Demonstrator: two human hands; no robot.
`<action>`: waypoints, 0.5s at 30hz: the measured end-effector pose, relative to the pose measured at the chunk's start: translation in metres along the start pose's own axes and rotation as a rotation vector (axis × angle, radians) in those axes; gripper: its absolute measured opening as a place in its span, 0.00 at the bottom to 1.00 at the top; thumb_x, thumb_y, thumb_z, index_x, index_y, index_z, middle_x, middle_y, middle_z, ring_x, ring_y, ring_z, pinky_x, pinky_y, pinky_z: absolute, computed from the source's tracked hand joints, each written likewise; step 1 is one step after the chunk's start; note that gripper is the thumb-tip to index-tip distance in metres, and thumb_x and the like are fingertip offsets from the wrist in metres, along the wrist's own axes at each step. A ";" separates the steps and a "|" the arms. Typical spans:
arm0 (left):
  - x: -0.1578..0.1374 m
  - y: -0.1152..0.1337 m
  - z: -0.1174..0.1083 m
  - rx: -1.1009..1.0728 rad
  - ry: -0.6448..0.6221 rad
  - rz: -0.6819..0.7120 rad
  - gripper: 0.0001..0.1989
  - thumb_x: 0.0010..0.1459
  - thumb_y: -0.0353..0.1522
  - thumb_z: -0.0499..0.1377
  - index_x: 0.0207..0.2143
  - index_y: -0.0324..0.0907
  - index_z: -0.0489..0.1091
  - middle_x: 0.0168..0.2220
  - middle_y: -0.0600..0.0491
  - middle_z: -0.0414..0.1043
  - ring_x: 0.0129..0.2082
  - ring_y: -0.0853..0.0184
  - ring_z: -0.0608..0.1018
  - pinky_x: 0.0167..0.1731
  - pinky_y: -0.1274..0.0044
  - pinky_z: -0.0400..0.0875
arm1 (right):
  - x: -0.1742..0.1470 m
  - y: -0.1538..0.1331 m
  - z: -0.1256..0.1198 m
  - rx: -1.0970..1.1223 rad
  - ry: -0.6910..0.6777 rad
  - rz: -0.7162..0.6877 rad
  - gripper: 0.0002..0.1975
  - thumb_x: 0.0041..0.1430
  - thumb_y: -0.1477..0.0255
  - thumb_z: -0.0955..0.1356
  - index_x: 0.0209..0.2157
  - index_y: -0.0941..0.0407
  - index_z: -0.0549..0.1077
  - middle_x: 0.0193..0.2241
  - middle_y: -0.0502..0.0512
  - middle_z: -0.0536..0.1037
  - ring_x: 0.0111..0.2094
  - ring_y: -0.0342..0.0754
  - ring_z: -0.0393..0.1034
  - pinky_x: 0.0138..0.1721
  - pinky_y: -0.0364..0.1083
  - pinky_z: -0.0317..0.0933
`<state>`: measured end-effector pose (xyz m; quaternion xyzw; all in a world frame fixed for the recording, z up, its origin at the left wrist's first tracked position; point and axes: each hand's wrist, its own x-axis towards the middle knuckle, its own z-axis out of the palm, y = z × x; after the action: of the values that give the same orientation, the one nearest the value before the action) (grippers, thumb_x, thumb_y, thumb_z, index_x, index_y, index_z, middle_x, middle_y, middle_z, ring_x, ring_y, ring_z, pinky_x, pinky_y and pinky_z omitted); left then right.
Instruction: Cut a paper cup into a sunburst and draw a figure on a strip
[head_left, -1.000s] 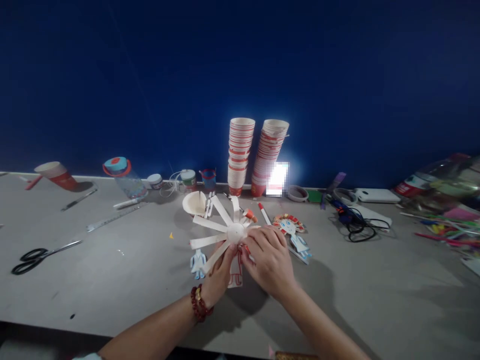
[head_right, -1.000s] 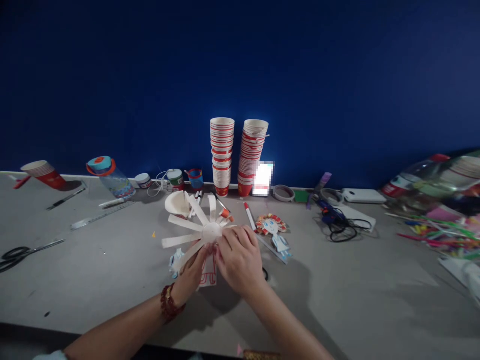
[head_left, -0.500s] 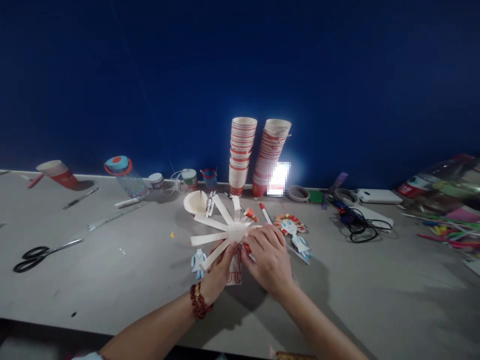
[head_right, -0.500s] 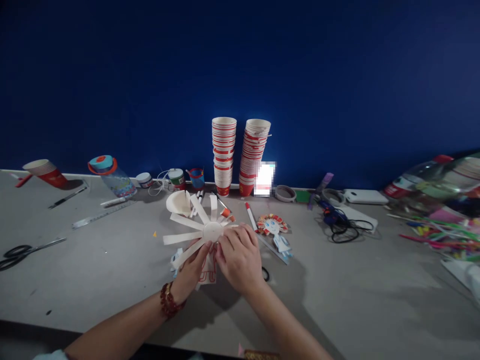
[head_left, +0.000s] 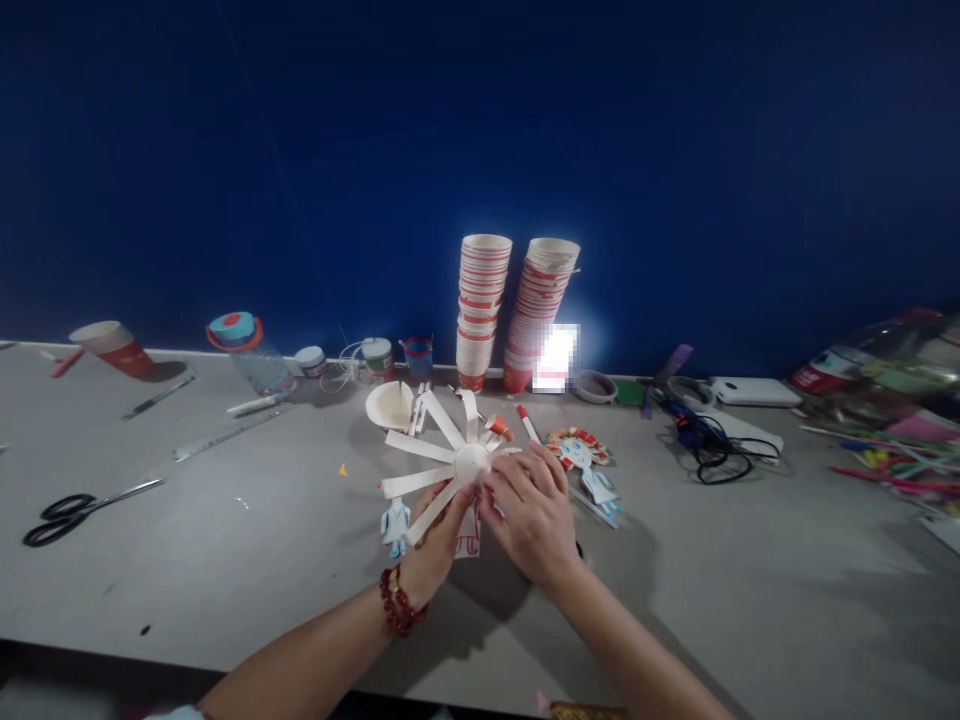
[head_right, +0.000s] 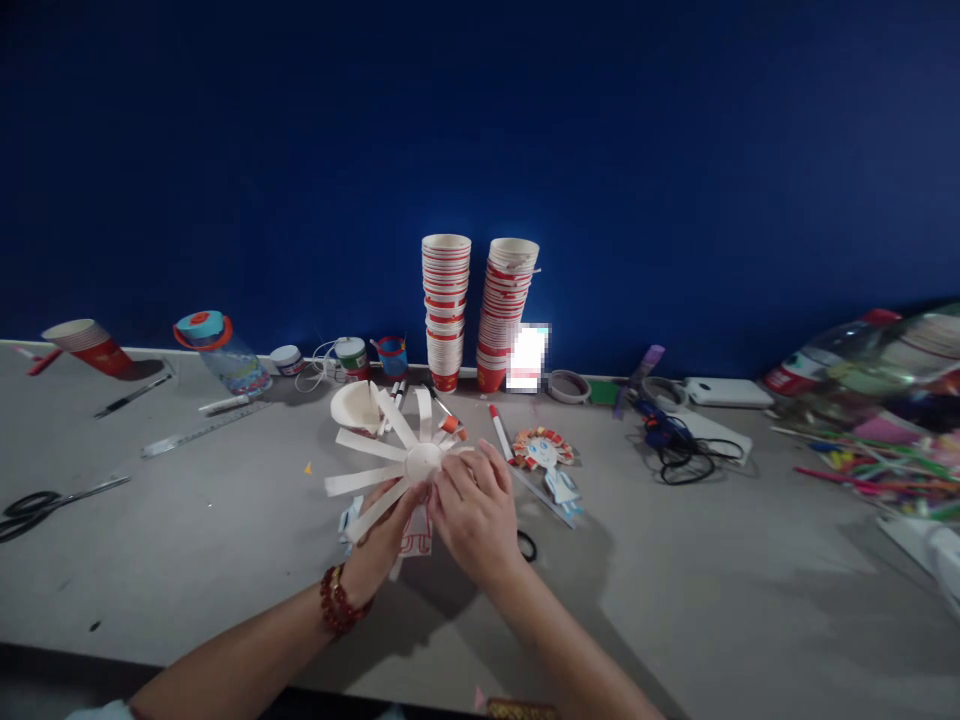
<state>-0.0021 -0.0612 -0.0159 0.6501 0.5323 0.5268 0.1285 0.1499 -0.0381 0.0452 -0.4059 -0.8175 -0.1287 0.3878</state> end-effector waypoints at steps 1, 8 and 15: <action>0.000 0.003 0.000 -0.052 0.011 -0.070 0.17 0.65 0.42 0.53 0.43 0.43 0.76 0.40 0.48 0.79 0.41 0.61 0.81 0.44 0.70 0.77 | 0.000 -0.001 0.001 0.001 0.008 0.013 0.05 0.59 0.76 0.69 0.35 0.53 0.76 0.40 0.52 0.81 0.45 0.52 0.68 0.62 0.58 0.51; 0.008 0.019 -0.001 -0.347 0.010 -0.408 0.15 0.56 0.44 0.62 0.37 0.43 0.78 0.36 0.49 0.80 0.38 0.58 0.81 0.41 0.68 0.78 | 0.000 -0.006 0.006 0.010 0.046 0.116 0.05 0.57 0.76 0.69 0.29 0.51 0.74 0.38 0.50 0.81 0.44 0.52 0.67 0.62 0.59 0.49; 0.015 0.025 0.000 -0.627 -0.023 -0.449 0.18 0.52 0.45 0.64 0.38 0.39 0.77 0.38 0.46 0.81 0.39 0.55 0.82 0.41 0.65 0.79 | 0.003 -0.009 0.006 0.051 0.065 0.198 0.07 0.54 0.76 0.70 0.24 0.52 0.71 0.37 0.51 0.79 0.42 0.53 0.66 0.60 0.58 0.52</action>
<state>0.0101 -0.0588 0.0112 0.4524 0.4731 0.6153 0.4393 0.1388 -0.0392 0.0440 -0.4705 -0.7633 -0.0819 0.4352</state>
